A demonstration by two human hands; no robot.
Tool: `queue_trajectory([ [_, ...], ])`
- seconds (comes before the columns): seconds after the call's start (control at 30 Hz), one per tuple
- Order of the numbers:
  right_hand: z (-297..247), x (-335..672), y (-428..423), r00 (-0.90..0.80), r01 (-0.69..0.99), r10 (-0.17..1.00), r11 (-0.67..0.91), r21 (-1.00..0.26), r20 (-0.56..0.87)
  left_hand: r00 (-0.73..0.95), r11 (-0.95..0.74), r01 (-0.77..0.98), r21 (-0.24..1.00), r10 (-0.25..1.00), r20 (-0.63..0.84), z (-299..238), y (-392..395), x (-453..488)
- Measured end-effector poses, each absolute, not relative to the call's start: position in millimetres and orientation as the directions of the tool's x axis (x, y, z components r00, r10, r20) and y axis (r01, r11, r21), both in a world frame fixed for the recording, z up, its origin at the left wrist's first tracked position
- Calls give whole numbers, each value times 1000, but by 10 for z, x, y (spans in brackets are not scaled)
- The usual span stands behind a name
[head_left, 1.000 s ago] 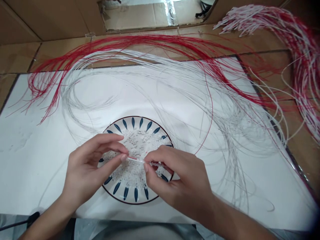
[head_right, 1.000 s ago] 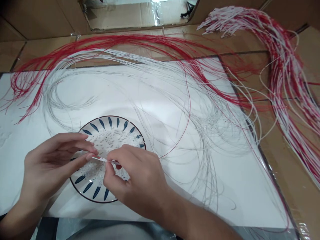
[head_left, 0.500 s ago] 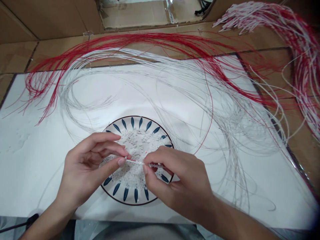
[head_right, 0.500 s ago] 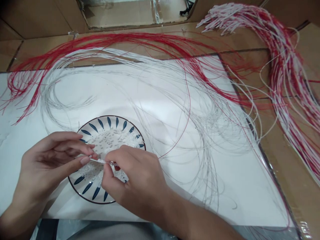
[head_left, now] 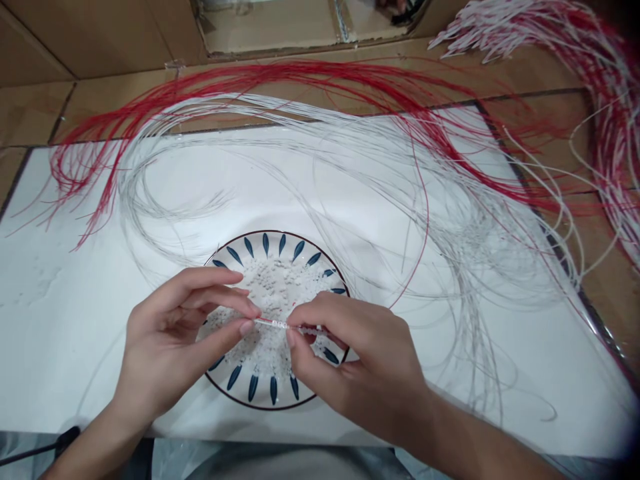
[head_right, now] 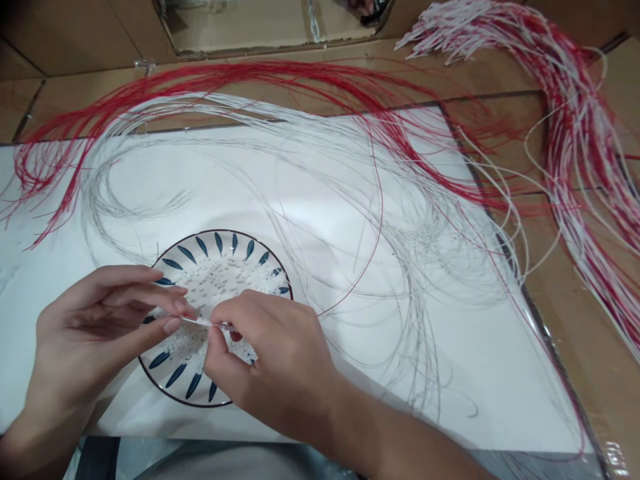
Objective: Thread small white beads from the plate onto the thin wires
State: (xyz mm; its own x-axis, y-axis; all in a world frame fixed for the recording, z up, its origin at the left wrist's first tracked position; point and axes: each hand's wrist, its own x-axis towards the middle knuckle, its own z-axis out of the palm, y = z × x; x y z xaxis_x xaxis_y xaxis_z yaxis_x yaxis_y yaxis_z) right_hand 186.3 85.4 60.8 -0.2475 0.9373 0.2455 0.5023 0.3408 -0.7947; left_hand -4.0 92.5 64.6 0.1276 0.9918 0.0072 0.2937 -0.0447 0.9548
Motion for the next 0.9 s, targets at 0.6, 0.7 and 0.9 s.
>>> queue_trajectory([
  [0.6, 590, 1869, 852, -268, 512, 930, 359, -780, 253, 114, -114, 354, 928, 990, 78, 658, 895, -7],
  [0.7, 582, 1869, 850, -271, 518, 928, 363, -775, 254, 130, -150, 385, 911, 986, 108, 651, 886, -21],
  [0.9, 594, 1870, 852, -261, 540, 933, 352, -764, 246, 182, -245, 458, 854, 967, 180, 598, 832, -61],
])
